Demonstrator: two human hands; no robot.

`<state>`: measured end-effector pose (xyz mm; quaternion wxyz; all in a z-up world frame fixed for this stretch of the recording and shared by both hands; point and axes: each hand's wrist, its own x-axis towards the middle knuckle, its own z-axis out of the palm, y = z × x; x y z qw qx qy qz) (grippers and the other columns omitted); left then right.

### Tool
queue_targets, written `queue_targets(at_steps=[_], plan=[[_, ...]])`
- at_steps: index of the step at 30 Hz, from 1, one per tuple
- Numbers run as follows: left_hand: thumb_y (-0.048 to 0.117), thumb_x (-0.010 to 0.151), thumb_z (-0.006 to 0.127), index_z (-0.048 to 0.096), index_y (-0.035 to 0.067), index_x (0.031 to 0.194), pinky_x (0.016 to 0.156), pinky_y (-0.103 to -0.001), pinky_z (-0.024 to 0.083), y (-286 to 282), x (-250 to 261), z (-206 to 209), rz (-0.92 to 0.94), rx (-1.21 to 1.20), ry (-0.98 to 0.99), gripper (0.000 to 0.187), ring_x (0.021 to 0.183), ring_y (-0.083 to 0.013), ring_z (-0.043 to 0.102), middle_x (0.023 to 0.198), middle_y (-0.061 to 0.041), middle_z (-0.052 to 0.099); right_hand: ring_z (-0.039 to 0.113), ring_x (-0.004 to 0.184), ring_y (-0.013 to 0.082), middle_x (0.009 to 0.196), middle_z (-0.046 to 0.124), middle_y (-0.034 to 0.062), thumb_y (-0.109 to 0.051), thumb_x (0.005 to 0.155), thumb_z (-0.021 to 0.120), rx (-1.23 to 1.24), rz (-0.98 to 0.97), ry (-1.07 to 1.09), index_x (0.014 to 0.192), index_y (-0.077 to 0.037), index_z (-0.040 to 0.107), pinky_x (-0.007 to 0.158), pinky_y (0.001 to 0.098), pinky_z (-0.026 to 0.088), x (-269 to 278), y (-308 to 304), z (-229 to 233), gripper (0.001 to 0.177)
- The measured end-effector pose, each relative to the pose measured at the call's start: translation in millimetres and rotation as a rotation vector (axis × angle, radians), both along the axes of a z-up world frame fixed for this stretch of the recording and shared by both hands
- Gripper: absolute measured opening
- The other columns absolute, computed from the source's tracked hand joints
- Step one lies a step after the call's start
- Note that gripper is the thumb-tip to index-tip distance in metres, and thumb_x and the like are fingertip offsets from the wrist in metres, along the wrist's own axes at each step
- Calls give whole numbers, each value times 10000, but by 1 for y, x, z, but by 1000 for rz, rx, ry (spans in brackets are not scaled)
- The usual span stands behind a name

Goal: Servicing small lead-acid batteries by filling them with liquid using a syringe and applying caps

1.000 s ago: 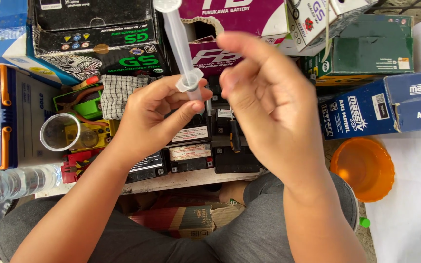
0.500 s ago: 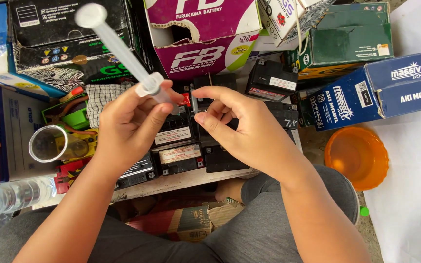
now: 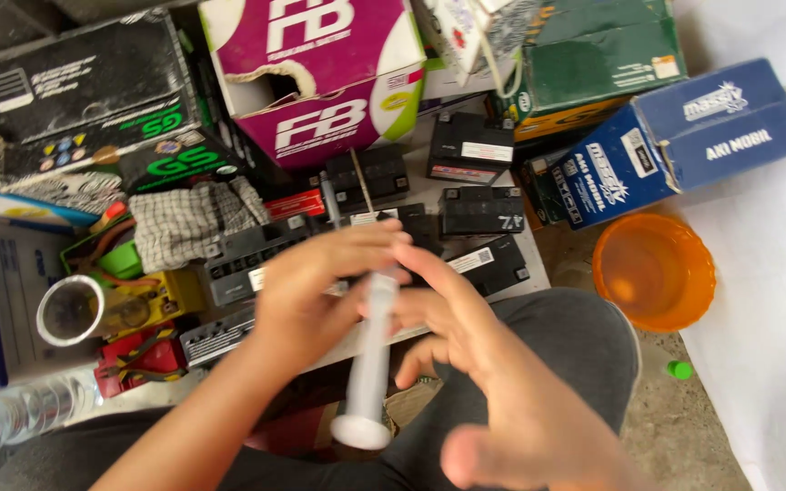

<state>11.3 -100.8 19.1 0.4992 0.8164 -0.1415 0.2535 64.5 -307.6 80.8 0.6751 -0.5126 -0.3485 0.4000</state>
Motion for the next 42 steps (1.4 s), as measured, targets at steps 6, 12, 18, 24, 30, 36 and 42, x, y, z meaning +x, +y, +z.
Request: queue_targets(at_steps=[6,12,18,24,30,36,42], plan=[[83,1051,611,652,51,1135,1047,-471,621,-93,57,-41,-236,-7,-100,99,1179,-385,734,1224,-181,711,532,1332,286,1378,533,214,-859,907,824,68,-411,134,1617,-8,130,856,391,549,-20,-78,-43,1308],[-33,1001,709,626,34,1251,1119,-476,596,-174,97,-71,-489,32,-43,272,1283,-400,681,1327,-171,663,538,1389,294,1505,483,161,-794,794,762,-137,-648,61,1551,-76,310,795,347,524,-12,-161,-67,1137],[32,1036,633,632,72,1218,1155,-449,534,-232,130,-87,-676,55,96,186,1367,-387,611,1380,-176,640,594,1255,297,1359,585,229,-681,802,831,1,-785,189,1583,-38,283,768,332,501,-7,-211,-94,1150],[-82,946,620,651,27,1137,1073,-405,544,-272,147,-102,-640,113,178,222,1300,-339,646,1296,-164,692,592,1213,282,1339,591,228,-700,752,814,-10,-902,211,1556,-53,334,794,332,510,3,-236,-126,1138],[-92,864,644,660,87,1273,1046,-479,530,-284,160,-115,-492,248,195,447,1287,-374,619,1295,-160,690,593,1237,322,1321,609,271,-463,764,843,-104,-994,200,1557,18,336,910,372,489,18,-246,-170,1057],[-107,874,482,566,57,1438,938,-476,566,-281,164,-97,-435,259,607,593,1175,-392,661,1271,-203,670,650,1200,266,1258,653,204,-200,831,846,-64,-1125,232,1518,17,397,954,321,509,37,-248,-227,849],[-61,846,457,600,57,1364,981,-470,564,-286,170,-101,-402,294,794,550,1195,-377,667,1207,-214,693,709,1068,222,1127,728,181,-177,839,866,-143,-1212,318,1454,2,531,963,340,549,48,-243,-256,723]])
